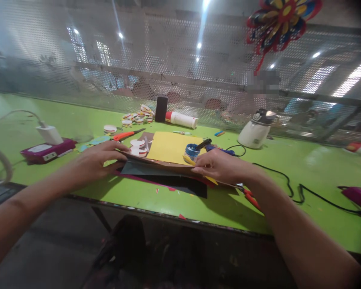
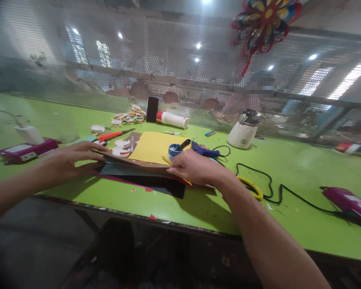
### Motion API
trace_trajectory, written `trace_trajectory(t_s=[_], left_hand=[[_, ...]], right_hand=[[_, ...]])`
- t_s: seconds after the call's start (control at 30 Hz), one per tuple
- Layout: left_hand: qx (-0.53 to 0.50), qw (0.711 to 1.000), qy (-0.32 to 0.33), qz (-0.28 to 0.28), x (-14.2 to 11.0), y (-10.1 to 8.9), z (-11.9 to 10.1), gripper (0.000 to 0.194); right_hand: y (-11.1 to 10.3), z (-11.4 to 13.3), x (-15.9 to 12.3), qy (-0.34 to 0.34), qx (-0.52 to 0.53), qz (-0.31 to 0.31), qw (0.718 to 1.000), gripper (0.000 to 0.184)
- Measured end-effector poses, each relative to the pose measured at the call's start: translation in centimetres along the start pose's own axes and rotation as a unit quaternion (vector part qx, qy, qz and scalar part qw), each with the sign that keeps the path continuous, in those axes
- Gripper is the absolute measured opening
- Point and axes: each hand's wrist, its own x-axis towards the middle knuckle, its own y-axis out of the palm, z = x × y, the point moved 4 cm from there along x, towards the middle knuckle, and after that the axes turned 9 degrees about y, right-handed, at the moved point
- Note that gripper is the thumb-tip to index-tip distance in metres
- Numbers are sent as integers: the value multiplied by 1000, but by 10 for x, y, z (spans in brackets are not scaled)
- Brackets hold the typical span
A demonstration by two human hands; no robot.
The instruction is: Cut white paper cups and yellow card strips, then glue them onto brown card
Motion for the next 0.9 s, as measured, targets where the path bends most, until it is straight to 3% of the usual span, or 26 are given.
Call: trace_trajectory(t_s=[0.13, 0.33, 0.43, 0.53, 0.63, 0.73, 0.9], left_hand=[[16, 997, -43, -66, -16, -4, 2, 15], [53, 993, -50, -91, -26, 2, -3, 16], [31, 996, -50, -69, -29, 7, -7, 17], [21, 995, -46, -89, -31, 9, -8, 16], [21, 994, -41, -103, -32, 11, -6, 15], [20, 994, -39, -104, -33, 12, -5, 14], [1, 994, -47, -104, -34, 12, -6, 15]], right_hand=[[1, -1, 0, 3, 9, 7, 1000, 34], [3, 3, 1, -13, 24, 24, 999, 38], [4, 7, 0, -40, 33, 46, 998, 41], [6, 9, 0, -42, 52, 69, 995, 43], [8, 11, 3, -21, 38, 19, 999, 42], [17, 16, 7, -8, -56, -28, 998, 36], [33, 21, 11, 9, -151, -37, 988, 7]])
